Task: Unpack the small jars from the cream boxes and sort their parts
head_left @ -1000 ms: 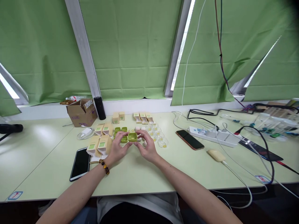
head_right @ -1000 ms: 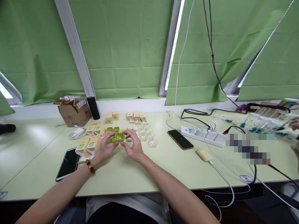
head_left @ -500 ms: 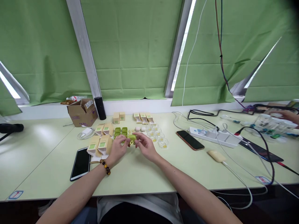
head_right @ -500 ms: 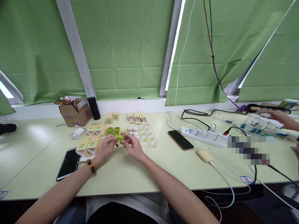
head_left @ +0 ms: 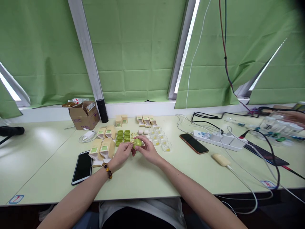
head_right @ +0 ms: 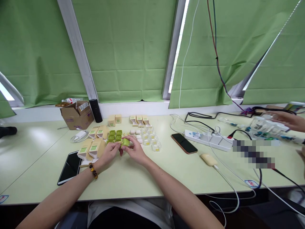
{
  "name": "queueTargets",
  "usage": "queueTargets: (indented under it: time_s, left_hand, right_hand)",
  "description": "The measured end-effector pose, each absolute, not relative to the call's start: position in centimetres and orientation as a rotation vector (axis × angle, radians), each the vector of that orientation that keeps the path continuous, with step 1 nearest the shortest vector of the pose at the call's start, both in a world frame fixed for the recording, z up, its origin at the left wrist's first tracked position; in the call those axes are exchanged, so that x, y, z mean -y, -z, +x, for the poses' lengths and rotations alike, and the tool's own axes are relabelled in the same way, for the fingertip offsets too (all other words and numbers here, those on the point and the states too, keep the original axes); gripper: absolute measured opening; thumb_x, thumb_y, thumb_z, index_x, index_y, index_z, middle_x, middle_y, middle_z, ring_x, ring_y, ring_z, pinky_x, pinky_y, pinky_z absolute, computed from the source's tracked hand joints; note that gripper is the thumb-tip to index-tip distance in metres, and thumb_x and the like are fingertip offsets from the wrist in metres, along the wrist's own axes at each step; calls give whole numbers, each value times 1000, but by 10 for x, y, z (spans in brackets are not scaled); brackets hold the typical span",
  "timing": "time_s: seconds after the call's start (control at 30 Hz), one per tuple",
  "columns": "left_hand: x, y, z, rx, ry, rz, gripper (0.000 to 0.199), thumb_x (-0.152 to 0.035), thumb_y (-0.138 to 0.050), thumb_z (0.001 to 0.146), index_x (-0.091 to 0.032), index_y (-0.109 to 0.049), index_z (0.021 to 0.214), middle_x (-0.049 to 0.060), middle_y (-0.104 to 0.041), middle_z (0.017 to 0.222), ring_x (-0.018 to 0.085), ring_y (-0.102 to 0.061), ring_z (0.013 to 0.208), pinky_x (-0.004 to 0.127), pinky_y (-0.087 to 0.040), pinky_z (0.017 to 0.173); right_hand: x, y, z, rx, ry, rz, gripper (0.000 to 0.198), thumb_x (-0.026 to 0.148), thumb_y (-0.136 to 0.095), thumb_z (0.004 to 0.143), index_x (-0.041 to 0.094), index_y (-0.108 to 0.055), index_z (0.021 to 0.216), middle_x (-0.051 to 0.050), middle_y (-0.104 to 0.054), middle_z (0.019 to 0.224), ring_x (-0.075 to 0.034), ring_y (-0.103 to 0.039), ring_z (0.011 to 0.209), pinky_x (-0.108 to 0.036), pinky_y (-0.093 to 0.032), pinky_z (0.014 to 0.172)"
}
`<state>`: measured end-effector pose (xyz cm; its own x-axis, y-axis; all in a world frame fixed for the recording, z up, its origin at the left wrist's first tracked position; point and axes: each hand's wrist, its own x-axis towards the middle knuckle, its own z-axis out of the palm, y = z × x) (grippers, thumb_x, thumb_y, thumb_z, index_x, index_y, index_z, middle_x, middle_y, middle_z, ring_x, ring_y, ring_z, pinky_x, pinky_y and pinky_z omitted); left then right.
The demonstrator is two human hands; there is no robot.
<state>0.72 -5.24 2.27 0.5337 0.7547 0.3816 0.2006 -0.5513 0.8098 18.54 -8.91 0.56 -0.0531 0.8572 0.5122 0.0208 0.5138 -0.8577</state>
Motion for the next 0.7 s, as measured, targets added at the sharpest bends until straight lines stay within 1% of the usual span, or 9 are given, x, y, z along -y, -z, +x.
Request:
queueTargets:
  time_s: [0.1,0.17,0.2,0.23,0.3,0.33,0.43,0.53,0.7]
  left_hand:
    - [50,-21,6,-830,-1042,2162,48,-43,-44,104,-20,-63,66,3,-69,72,19,-65,71,33,-50,72]
    - [48,-18,5,-881,-1194,2237,30,-38,-51,101,-20,-66,82,5,-70,84,21,-66,82,34,-51,77]
    - [48,-17,4,-892,-1288,2267,20,-36,-55,100,-20,-66,93,6,-70,91,21,-66,88,35,-52,80]
    - [48,-16,4,-886,-1378,2297,16,-33,-58,99,-21,-66,105,7,-70,97,22,-65,94,37,-53,84]
    - [47,-16,3,-836,-1503,2373,26,-28,-62,98,-21,-62,123,8,-70,105,24,-62,105,40,-53,91]
    - [47,-16,3,-797,-1537,2417,30,-25,-62,99,-22,-61,128,9,-71,107,25,-60,107,42,-52,93]
    - [45,-15,3,-688,-1589,2517,27,-20,-60,100,-23,-66,126,9,-73,108,26,-59,107,44,-52,94]
    - [42,-13,3,-642,-1630,2530,21,-18,-61,100,-21,-70,118,8,-75,102,25,-60,101,43,-53,90]
    - [40,-11,4,-614,-1693,2497,17,-18,-65,98,-21,-74,111,7,-77,95,23,-61,94,39,-54,84]
  right_hand:
    - [87,-6,185,1427,-955,-731,42,48,-77,89,27,-68,124,-5,-73,104,-20,-73,85,-40,-67,80]
    - [86,-6,184,1393,-1000,-695,47,49,-78,88,26,-66,127,-3,-73,99,-20,-73,85,-42,-68,82]
    - [86,-7,184,1376,-1002,-691,49,49,-79,87,25,-66,128,-3,-73,99,-20,-73,87,-43,-68,83]
    - [85,-7,184,1362,-998,-694,51,49,-80,86,25,-66,129,-3,-73,99,-20,-74,89,-43,-68,83]
    - [84,-7,184,1340,-996,-709,52,49,-80,85,25,-66,130,-3,-73,98,-20,-74,87,-41,-68,80]
    - [84,-6,184,1330,-1000,-713,52,49,-80,86,25,-66,129,-3,-73,98,-19,-74,85,-40,-68,78]
    - [82,-5,184,1303,-1024,-717,50,48,-81,85,23,-66,125,-4,-73,98,-17,-72,77,-35,-65,70]
    - [80,-3,184,1286,-1053,-726,48,49,-82,84,22,-65,120,-2,-71,89,-15,-67,67,-32,-61,64]
    - [80,-2,184,1293,-1049,-743,48,50,-81,85,22,-65,120,1,-68,80,-14,-65,63,-32,-59,64]
